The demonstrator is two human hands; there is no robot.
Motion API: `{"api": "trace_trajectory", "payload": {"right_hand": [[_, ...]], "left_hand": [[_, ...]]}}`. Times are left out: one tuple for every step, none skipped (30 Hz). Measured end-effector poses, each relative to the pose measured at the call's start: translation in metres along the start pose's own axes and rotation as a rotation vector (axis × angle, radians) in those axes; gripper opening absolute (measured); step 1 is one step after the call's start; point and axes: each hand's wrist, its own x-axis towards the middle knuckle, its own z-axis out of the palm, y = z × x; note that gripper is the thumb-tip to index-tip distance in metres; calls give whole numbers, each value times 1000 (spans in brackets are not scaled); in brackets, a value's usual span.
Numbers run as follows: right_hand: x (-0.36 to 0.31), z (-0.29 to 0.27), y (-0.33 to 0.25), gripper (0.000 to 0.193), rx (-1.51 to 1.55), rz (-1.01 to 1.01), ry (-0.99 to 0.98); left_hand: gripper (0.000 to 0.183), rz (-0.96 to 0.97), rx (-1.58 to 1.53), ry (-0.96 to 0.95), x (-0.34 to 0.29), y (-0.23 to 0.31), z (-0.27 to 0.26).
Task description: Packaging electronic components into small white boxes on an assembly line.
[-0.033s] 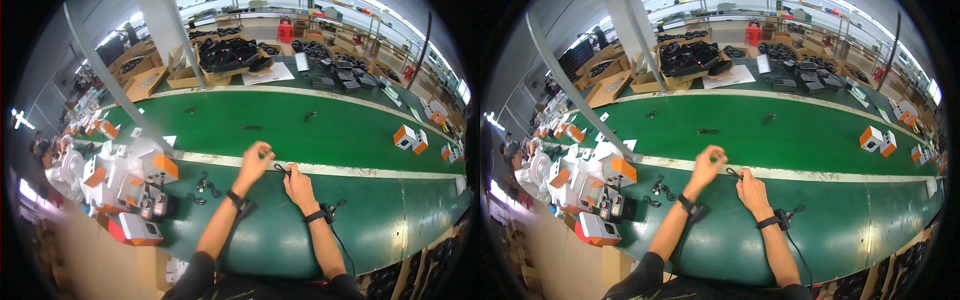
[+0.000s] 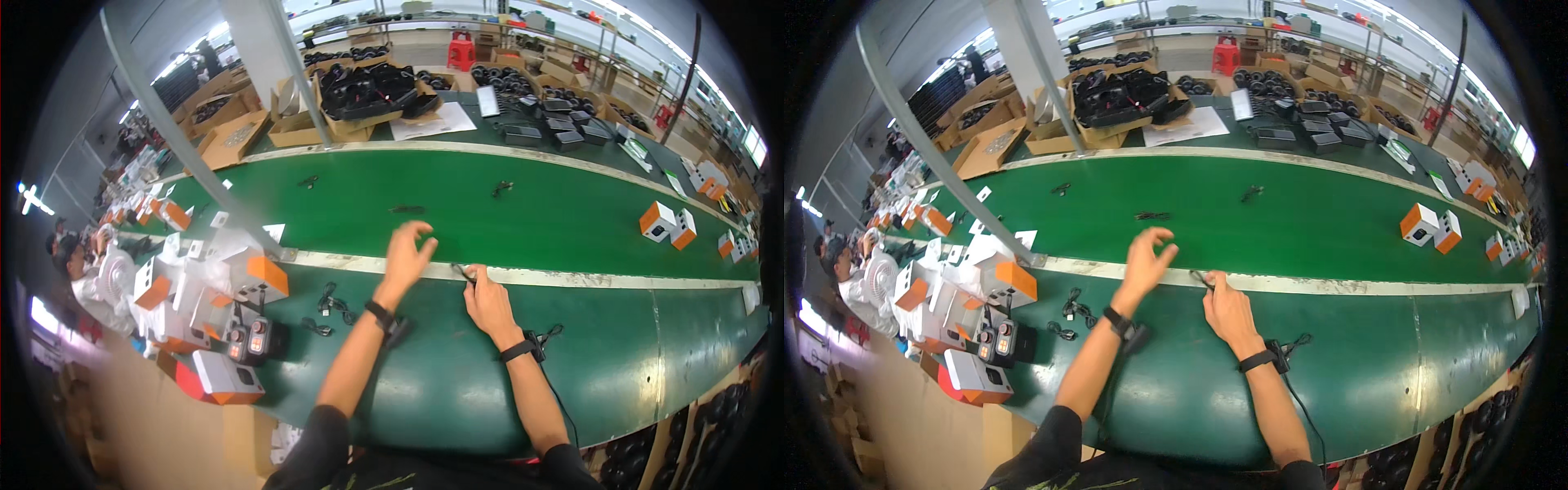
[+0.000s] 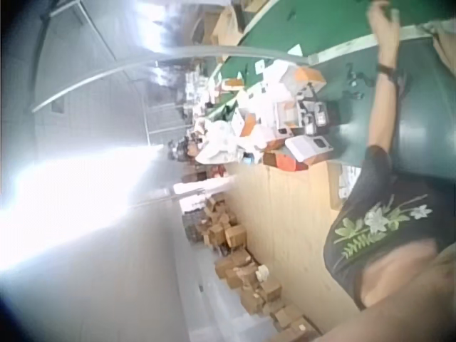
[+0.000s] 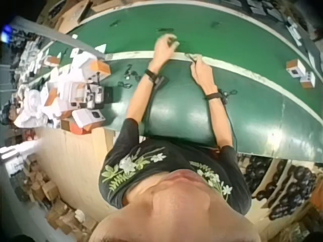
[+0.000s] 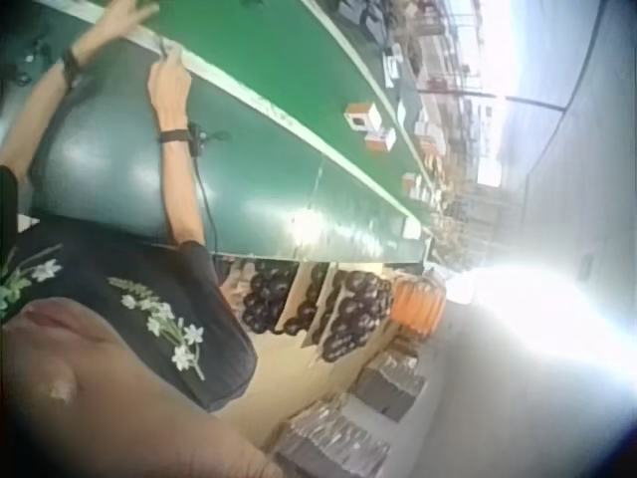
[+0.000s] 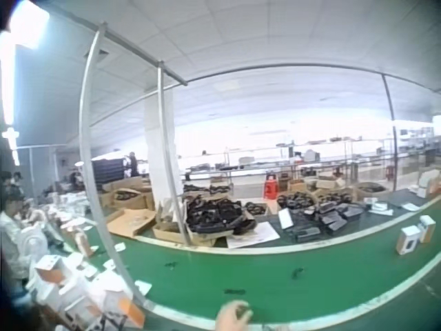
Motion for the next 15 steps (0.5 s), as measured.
{"api": "trace_trajectory", "payload": {"right_hand": [[8,-9,6,17,14,-4,20],[19,-17,11,15,35,-16,35],[39,-34,9,19,42,16,-22],[59,-42,11,22,-21,29,25],[78,-53,27,23,-89,-4,105],[99,-64,32,23,-140,-16,137],[132,-72,29,23,-164,-13,128],[154,-74,39,22,-185,-93,186],[174,-74,52,21,-228,-113,185],[191,-73,71,21,-325,-174,177],[196,-84,109,26,-441,-137,132],[202,-84,126,42,-450,-176,71],[211,-89,158,53,-535,-196,0],[215,-83,164,56,-537,-159,-90],[222,-80,177,61,-572,-183,-164]], "left_hand": [[50,80,143,52,19,-10,-6],[54,155,293,111,34,-26,-11],[57,179,475,78,48,-47,-20],[60,197,660,40,54,-68,-28],[54,242,774,31,55,-80,-23],[54,233,774,26,54,-86,-22],[48,108,817,-64,62,-88,-39],[42,-29,844,-167,56,-90,-49],[31,-36,897,-112,42,-85,-47],[28,-9,908,-120,28,-76,-48],[27,44,844,-160,17,-46,-35],[27,35,765,-96,-1,-28,-39],[28,59,634,-19,-17,-10,-40],[25,-11,563,-22,-39,13,-57],[26,-49,520,21,-62,25,-74]]}}
